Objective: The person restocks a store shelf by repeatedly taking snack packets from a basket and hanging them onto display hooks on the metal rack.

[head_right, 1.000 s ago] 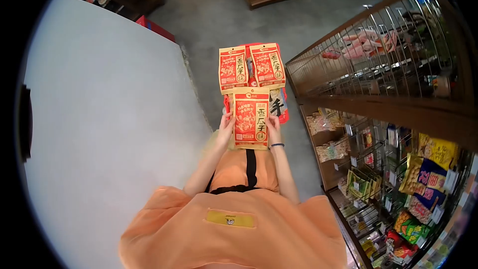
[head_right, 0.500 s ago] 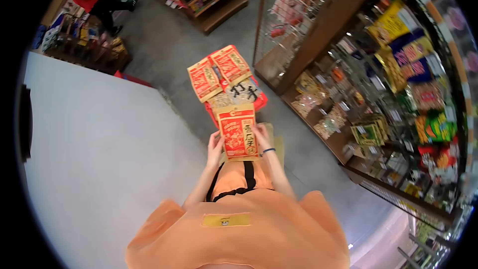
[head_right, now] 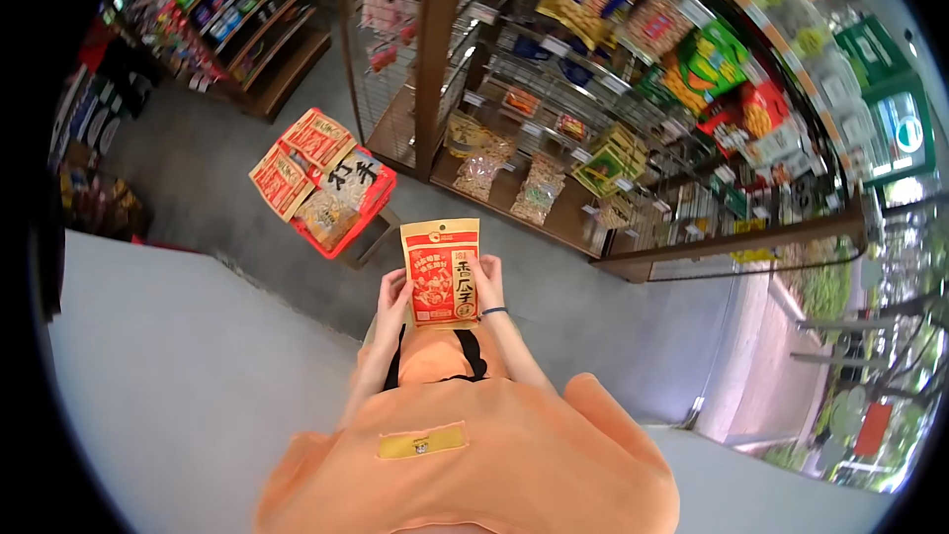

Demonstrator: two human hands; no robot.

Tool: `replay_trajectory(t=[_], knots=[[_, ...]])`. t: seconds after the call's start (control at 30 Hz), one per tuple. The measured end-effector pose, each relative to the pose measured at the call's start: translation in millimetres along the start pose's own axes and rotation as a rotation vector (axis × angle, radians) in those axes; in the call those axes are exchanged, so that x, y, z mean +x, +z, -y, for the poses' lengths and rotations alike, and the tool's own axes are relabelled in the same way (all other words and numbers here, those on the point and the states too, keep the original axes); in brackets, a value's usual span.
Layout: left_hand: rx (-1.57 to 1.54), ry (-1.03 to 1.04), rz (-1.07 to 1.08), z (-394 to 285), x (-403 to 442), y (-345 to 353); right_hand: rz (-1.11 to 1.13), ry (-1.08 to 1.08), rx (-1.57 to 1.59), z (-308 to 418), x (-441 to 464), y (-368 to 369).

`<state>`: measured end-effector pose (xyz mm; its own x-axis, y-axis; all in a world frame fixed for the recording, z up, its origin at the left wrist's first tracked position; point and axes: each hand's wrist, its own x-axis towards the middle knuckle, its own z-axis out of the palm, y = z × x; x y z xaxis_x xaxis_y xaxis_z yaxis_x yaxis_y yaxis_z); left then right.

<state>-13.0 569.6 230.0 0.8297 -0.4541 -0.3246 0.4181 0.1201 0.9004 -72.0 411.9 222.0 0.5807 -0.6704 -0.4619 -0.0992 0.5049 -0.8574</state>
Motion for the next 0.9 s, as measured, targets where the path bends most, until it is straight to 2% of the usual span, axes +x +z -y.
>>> replay_trajectory(t=[0.13, 0.33, 0.4, 0.47, 0.6, 0.63, 0.8, 0.9], knots=[[0.122, 0.049, 0.095, 4, -2, 42, 0.006, -0.088, 0.146, 38, -15, -34], [0.209, 0.091, 0.287, 19, 19, 95, -0.001, -0.157, 0.11, 58, -13, -92], [0.25, 0.131, 0.297, 19, 29, 136, -0.017, -0.146, 0.154, 73, -3, -125], [0.412, 0.142, 0.326, 11, 29, 164, -0.05, -0.04, 0.293, 77, -5, -150], [0.387, 0.129, 0.416, 19, 46, 212, -0.086, 0.006, 0.316, 84, 6, -192], [0.401, 0.196, 0.388, 21, 50, 225, -0.078, 0.016, 0.293, 85, 12, -199], [0.275, 0.11, 0.294, 20, 52, 272, -0.027, 0.094, 0.368, 98, 23, -228], [0.278, 0.158, 0.226, 22, 51, 282, 0.004, 0.004, 0.328, 103, 29, -237]])
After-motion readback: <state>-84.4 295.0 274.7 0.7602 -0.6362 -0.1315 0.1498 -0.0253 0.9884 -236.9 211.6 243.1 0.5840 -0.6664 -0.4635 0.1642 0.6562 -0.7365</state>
